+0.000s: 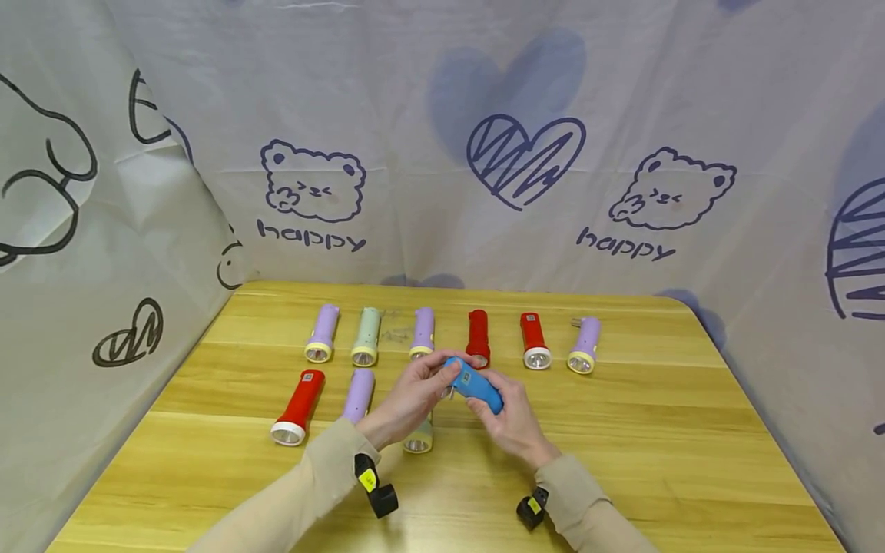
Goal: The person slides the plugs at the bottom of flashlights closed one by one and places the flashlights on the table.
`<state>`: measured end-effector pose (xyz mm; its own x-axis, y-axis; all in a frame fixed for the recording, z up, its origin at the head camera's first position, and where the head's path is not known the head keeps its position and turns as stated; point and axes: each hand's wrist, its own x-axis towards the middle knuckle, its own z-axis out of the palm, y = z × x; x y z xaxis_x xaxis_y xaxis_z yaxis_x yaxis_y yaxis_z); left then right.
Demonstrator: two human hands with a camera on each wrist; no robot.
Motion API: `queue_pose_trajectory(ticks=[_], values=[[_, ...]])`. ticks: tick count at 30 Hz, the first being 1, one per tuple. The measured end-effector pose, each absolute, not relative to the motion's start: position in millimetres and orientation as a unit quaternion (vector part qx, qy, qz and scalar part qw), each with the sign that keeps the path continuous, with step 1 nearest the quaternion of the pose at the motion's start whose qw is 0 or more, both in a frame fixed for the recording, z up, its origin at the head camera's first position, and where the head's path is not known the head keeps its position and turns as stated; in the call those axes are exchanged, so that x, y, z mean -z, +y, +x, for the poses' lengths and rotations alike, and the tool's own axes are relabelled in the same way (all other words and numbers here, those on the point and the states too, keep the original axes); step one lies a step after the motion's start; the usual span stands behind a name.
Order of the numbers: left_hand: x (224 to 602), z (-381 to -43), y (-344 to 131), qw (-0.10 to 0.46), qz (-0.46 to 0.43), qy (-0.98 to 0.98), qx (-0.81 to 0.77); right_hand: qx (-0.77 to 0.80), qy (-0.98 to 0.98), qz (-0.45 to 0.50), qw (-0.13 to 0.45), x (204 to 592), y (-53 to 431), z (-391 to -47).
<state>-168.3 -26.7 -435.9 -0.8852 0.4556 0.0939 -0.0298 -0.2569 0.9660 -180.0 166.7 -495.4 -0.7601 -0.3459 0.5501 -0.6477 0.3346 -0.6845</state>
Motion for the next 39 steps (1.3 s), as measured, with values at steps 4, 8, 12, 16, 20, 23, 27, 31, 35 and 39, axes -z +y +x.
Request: queue_pose_trajectory(ticks=[4, 8, 12, 16, 20, 23, 27, 31, 35, 39], values=[[434.1, -167.5, -25.7, 0.155, 0.181, 0.587, -0.773, -0.489, -0.800, 0.311, 0.159, 495.0, 166.9, -179.8], [433.7, -167.6, -24.6, 0.155, 0.179, 0.590, -0.772, -0.491, -0.797, 0.313, 0.160, 494.7, 167.0, -179.3], [434.7, -167.8, -24.0, 0.158, 0.177, 0.594, -0.769, -0.489, -0.800, 0.311, 0.157, 495.9, 168.1, -178.2], [436.1, -168.6, -23.8, 0.158, 0.180, 0.595, -0.768, -0.488, -0.803, 0.307, 0.155, 497.5, 169.2, -177.5], [437.3, -169.8, -23.6, 0.160, 0.170, 0.592, -0.771, -0.488, -0.802, 0.308, 0.152, 498.6, 169.8, -177.2], [437.3, -170.4, -23.6, 0.165, 0.163, 0.594, -0.770, -0.487, -0.802, 0.312, 0.150, 499.2, 170.5, -176.6], [434.3, -170.6, -25.8, 0.166, 0.164, 0.609, -0.758, -0.481, -0.803, 0.317, 0.151, 498.3, 170.5, -175.5], [431.3, -171.7, -29.7, 0.160, 0.161, 0.627, -0.745, -0.471, -0.809, 0.321, 0.144, 494.9, 169.5, -174.0], [430.8, -173.5, -32.6, 0.147, 0.164, 0.644, -0.733, -0.468, -0.811, 0.328, 0.126, 491.4, 169.3, -172.2], [430.4, -175.3, -34.5, 0.125, 0.185, 0.677, -0.702, -0.470, -0.810, 0.334, 0.108, 489.3, 170.5, -171.8]])
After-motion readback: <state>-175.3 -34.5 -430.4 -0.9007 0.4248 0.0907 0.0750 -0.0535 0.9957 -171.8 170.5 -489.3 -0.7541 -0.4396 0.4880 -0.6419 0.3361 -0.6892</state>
